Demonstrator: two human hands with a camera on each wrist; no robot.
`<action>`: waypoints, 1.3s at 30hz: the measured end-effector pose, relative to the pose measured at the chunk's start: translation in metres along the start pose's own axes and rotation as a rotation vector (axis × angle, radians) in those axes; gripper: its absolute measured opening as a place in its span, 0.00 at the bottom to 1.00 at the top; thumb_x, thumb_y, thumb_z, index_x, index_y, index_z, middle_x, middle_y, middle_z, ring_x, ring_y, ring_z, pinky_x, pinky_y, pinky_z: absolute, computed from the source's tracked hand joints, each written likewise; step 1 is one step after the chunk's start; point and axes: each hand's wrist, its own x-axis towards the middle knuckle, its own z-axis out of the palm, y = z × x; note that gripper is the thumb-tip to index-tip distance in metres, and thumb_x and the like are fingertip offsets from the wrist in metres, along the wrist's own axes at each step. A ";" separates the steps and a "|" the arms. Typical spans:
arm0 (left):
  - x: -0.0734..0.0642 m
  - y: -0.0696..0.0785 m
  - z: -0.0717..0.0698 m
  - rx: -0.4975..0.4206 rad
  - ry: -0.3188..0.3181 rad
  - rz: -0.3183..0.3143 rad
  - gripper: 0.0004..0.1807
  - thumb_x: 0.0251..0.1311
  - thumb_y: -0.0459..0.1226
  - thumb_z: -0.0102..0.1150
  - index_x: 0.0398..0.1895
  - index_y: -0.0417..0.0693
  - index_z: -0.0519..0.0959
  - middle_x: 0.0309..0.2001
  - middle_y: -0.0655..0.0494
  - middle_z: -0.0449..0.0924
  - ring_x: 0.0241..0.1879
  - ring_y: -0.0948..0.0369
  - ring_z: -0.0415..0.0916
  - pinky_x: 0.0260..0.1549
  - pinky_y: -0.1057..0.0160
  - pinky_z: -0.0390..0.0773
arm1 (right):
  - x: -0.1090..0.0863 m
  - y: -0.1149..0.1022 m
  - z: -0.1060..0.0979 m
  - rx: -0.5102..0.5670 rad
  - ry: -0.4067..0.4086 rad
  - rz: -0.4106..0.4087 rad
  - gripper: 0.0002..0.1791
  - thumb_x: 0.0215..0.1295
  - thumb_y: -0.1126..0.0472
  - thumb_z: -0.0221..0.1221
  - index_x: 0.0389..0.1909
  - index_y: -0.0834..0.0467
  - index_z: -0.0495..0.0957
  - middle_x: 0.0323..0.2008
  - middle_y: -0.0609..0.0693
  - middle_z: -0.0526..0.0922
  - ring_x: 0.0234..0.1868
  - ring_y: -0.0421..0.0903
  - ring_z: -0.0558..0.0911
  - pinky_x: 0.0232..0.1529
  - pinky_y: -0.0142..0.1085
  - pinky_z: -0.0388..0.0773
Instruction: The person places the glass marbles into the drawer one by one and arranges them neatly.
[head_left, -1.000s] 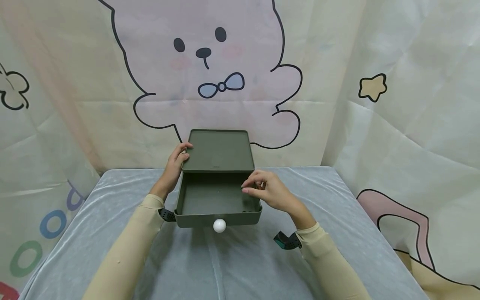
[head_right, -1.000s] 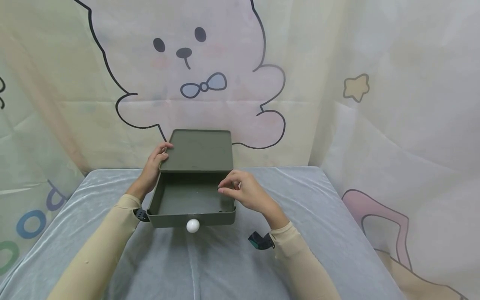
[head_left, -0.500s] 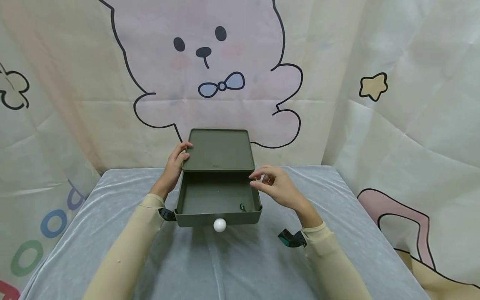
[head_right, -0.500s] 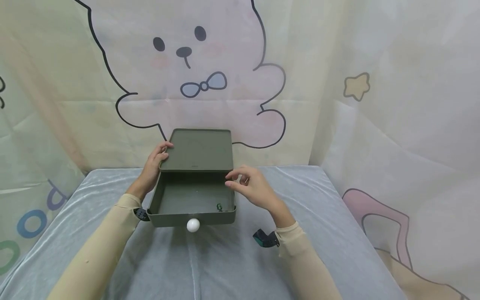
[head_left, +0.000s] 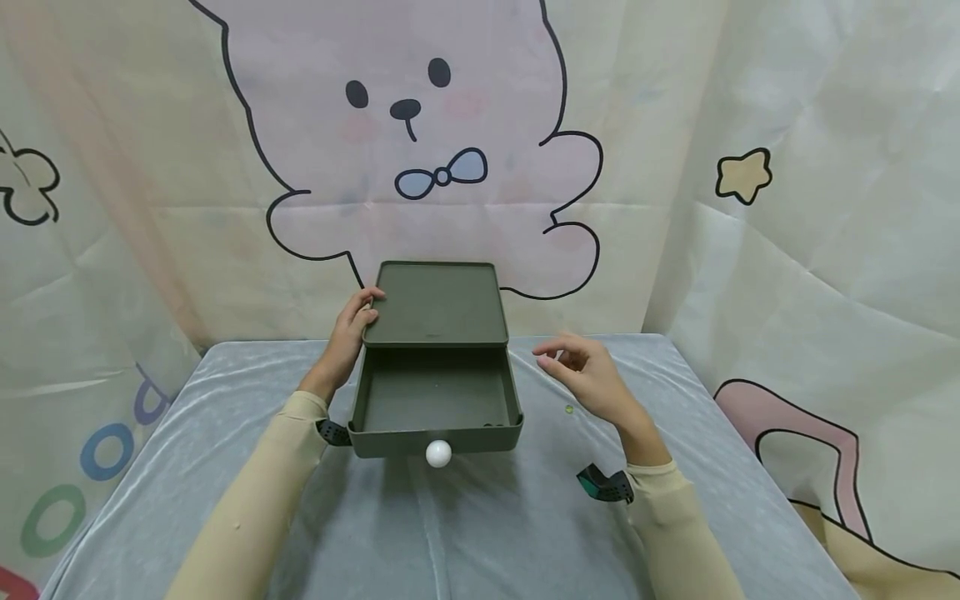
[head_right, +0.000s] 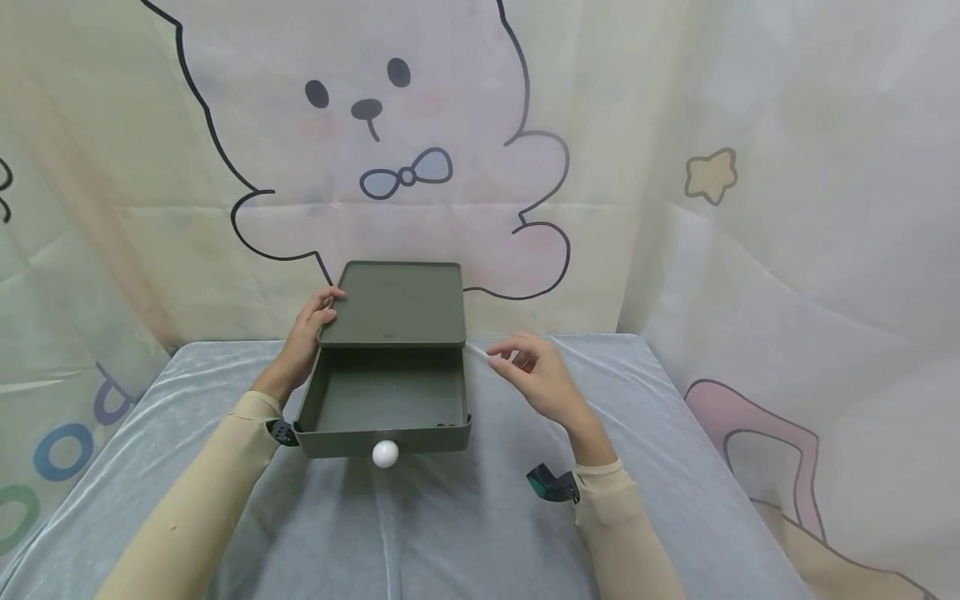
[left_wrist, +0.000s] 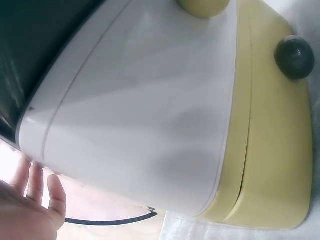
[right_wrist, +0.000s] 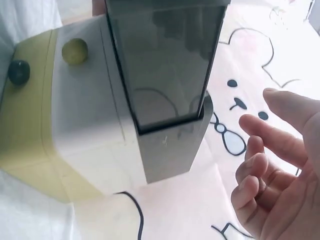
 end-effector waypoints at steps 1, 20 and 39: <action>0.000 0.000 0.000 -0.004 0.002 -0.001 0.19 0.76 0.36 0.35 0.66 0.44 0.63 0.68 0.50 0.59 0.59 0.55 0.62 0.57 0.58 0.64 | -0.001 0.002 -0.001 -0.001 0.006 -0.005 0.08 0.69 0.67 0.61 0.46 0.60 0.85 0.35 0.50 0.79 0.24 0.37 0.70 0.28 0.31 0.70; 0.000 0.004 -0.001 0.004 -0.009 0.006 0.20 0.76 0.37 0.34 0.67 0.45 0.62 0.73 0.48 0.56 0.64 0.53 0.60 0.60 0.55 0.62 | -0.018 0.041 -0.004 0.012 0.068 0.037 0.08 0.69 0.69 0.60 0.44 0.64 0.85 0.33 0.39 0.82 0.20 0.36 0.70 0.23 0.31 0.70; 0.000 -0.002 -0.003 -0.003 -0.016 -0.002 0.19 0.76 0.37 0.35 0.66 0.46 0.63 0.70 0.48 0.57 0.62 0.54 0.61 0.60 0.55 0.62 | -0.023 0.070 -0.010 0.008 0.077 0.123 0.11 0.71 0.65 0.59 0.47 0.67 0.84 0.33 0.40 0.81 0.19 0.36 0.70 0.21 0.32 0.69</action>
